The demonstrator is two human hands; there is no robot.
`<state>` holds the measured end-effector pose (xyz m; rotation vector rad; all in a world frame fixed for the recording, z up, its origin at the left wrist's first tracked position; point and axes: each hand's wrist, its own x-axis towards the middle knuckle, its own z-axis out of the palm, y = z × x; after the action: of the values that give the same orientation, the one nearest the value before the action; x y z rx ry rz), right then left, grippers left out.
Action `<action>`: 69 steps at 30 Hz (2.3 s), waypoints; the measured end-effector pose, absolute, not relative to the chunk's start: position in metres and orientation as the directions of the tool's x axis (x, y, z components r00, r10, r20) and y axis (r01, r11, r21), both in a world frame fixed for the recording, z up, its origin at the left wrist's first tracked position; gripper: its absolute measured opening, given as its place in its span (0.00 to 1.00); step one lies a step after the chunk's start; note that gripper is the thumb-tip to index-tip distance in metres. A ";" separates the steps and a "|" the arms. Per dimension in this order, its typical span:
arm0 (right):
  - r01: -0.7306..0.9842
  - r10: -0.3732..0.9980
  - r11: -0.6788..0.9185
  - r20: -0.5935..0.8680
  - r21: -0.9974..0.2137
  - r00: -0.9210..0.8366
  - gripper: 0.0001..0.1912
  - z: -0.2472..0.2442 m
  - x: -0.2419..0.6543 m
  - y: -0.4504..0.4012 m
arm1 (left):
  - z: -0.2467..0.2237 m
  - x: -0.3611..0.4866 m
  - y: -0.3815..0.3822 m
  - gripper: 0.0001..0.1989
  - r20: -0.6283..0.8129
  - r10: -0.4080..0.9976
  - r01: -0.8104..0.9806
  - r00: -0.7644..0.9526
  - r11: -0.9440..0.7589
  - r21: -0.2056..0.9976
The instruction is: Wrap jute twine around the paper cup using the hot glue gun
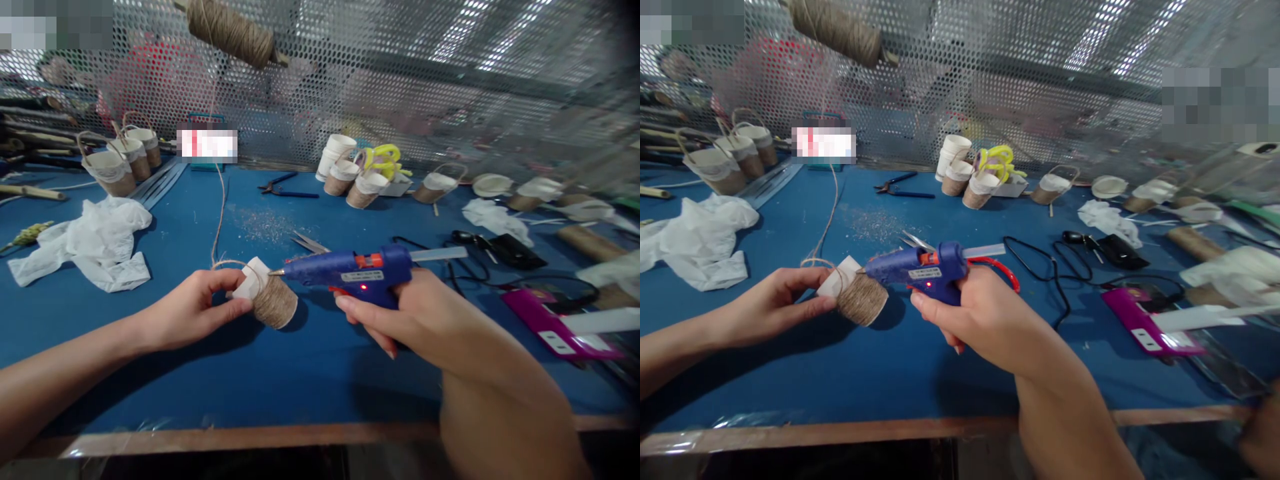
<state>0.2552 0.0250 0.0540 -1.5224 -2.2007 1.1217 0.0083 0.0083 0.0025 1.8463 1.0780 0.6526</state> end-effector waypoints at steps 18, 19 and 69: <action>0.659 0.861 0.287 -0.114 -0.696 -0.496 0.12 0.050 0.253 0.011 | 0.001 0.012 0.008 0.09 0.029 0.905 0.412 0.425 -0.221 0.884; 0.656 0.856 0.304 -0.104 -0.691 -0.506 0.12 0.050 0.253 0.011 | 0.001 0.012 0.008 0.09 0.028 0.906 0.409 0.422 -0.218 0.886; 0.636 0.895 0.135 -0.182 -0.760 -0.408 0.15 0.047 0.251 0.039 | -0.002 0.007 0.011 0.09 0.061 0.877 0.448 0.477 -0.302 0.841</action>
<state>0.2511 0.0393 0.0466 -1.4850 -2.1024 1.1499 0.0068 0.0111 -0.0019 1.9259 1.1011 0.6793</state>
